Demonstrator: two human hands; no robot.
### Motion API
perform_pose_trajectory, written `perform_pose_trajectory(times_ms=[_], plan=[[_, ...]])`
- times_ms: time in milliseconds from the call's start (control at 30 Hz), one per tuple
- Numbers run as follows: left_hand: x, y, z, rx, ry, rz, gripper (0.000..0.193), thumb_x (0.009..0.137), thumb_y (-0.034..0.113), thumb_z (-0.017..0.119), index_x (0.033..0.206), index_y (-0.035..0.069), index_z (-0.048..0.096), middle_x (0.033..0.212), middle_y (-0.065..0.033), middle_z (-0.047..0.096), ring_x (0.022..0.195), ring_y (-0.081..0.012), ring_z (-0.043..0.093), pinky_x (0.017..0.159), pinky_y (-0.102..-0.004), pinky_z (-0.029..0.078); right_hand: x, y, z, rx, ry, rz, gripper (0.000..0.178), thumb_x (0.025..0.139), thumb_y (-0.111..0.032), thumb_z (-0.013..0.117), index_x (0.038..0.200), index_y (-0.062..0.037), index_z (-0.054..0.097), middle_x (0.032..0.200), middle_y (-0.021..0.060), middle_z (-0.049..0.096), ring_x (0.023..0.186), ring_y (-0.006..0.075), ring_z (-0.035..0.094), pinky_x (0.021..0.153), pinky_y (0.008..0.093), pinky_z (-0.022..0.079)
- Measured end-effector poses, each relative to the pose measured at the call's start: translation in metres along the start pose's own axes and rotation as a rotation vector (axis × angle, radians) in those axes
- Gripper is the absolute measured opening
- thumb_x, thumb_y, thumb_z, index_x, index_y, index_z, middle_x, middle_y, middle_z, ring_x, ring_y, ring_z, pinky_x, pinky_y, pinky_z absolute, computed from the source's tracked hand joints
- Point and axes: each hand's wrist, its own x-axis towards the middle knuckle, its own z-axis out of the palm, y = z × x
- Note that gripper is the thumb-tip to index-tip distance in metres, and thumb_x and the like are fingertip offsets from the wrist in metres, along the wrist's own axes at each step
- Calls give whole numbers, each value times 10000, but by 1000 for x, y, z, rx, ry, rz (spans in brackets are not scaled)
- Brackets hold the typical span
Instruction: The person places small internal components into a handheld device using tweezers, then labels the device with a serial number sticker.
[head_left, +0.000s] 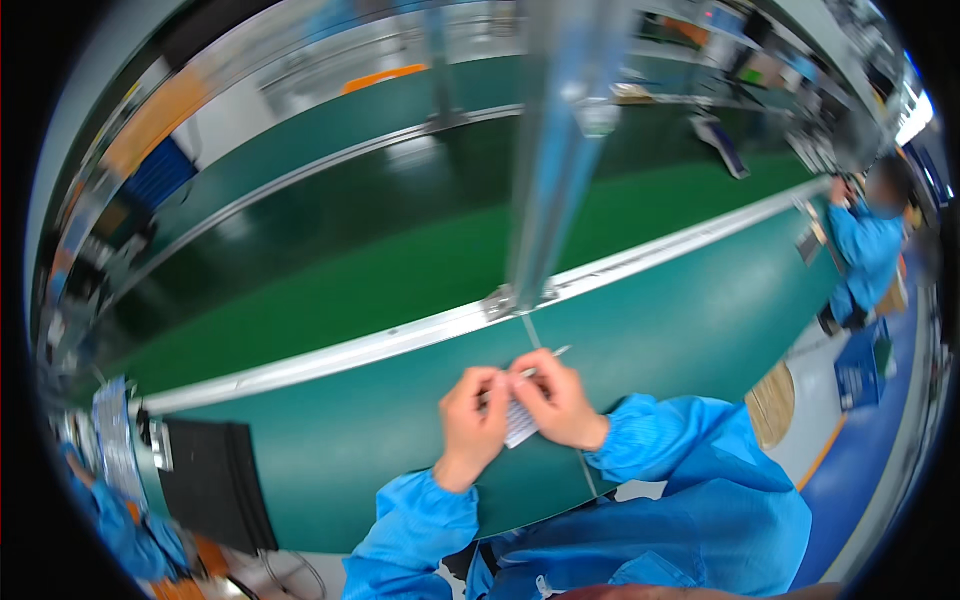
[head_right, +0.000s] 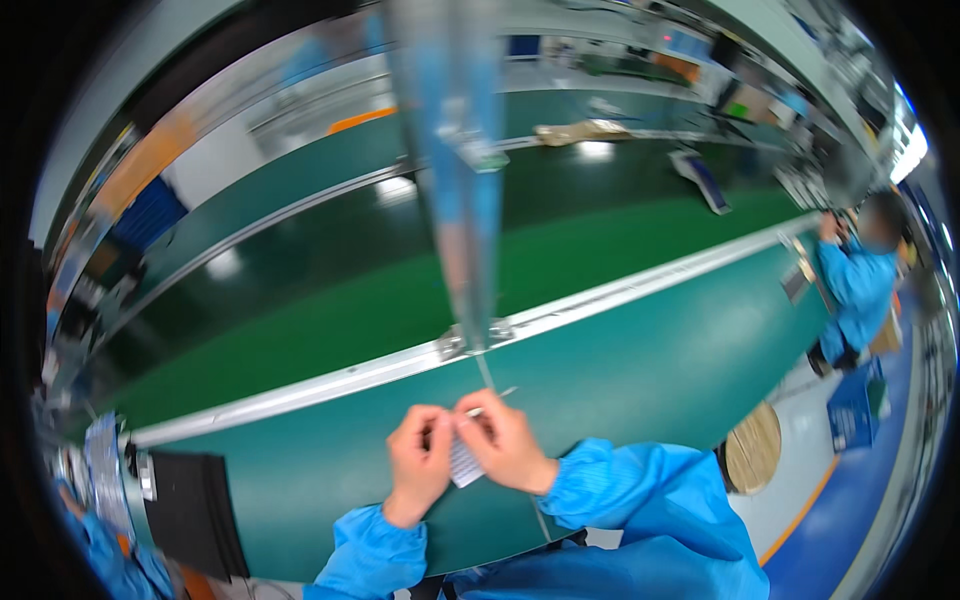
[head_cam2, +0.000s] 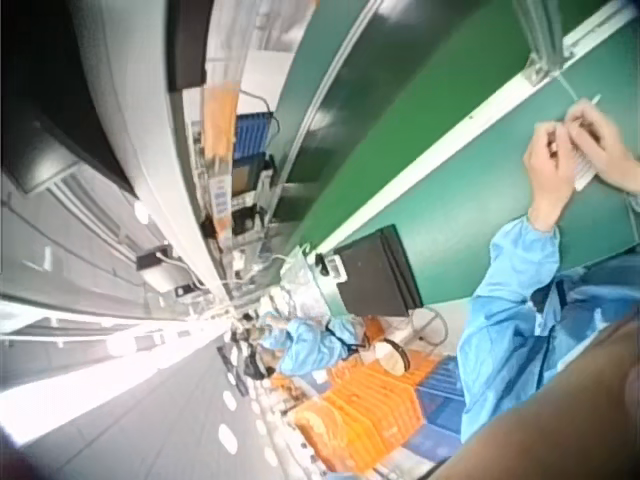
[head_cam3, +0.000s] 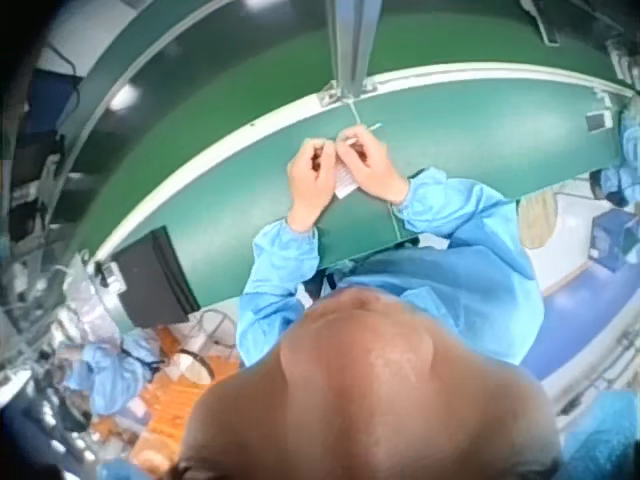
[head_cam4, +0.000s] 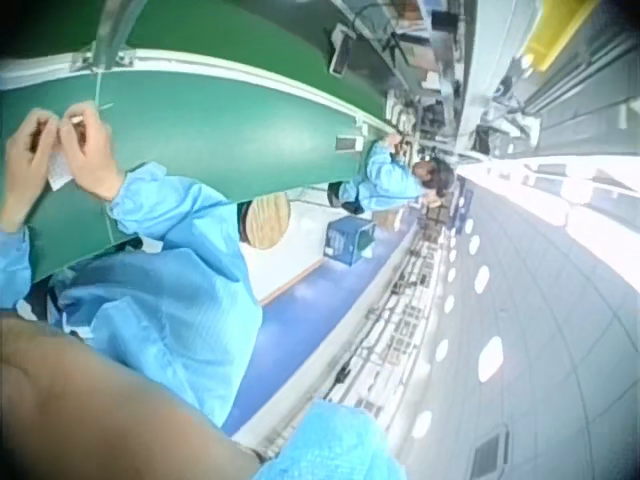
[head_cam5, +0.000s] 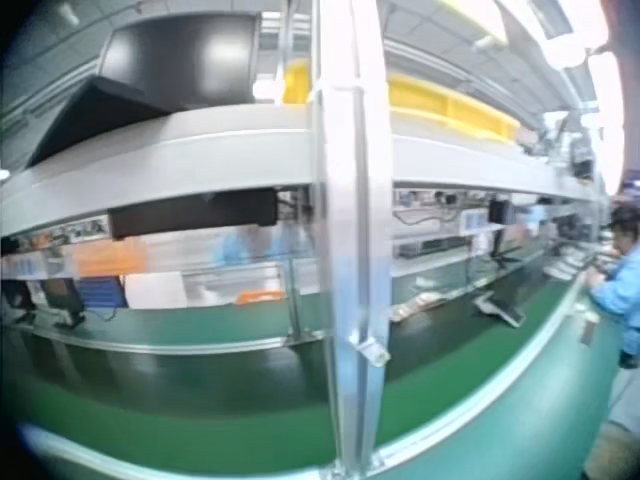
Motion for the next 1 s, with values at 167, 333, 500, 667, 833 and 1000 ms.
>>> perform_pose_trajectory(times_ms=[167,333,500,667,833,1000], plan=[[-7,-3,-1,-27,13,-24,107,1051,93,662,989,6,665,788,-40,678,701,-73,591,612,-261,487,-4,-12,-5,-97,-39,73,116,1064,-157,643,1125,-59,638,806,96,682,650,149,655,579,315,496],[-11,-6,6,-49,11,-75,107,1060,76,635,981,4,641,768,-14,632,683,-63,541,599,-258,446,-7,-6,-10,19,-51,-88,134,1061,-154,667,1139,-45,652,860,100,723,682,155,684,597,307,522],[-8,-2,14,65,32,-37,155,1077,106,602,953,13,608,799,-15,609,708,-70,513,612,-262,432,-3,-5,-17,49,-82,-119,139,1071,-204,644,1131,-79,632,825,111,701,663,253,693,596,368,528],[-11,-16,16,87,101,-41,224,1102,158,556,931,15,578,826,-19,571,746,-96,509,673,-272,447,-2,-3,-22,100,-109,-105,167,1077,-242,617,1138,-86,628,849,107,701,702,285,698,627,399,541],[-1,-19,36,64,212,-126,334,1144,220,556,857,50,534,733,13,526,667,-54,479,579,-245,384,2,0,-30,222,-49,-115,134,1091,-196,579,1134,-70,583,901,107,658,738,260,651,673,384,518],[3,-6,56,111,190,-154,406,1154,241,532,790,69,483,681,24,485,626,-51,452,548,-251,359,8,1,-36,282,-3,-117,114,1089,-175,564,1121,-65,566,885,111,631,718,272,612,682,389,507]])
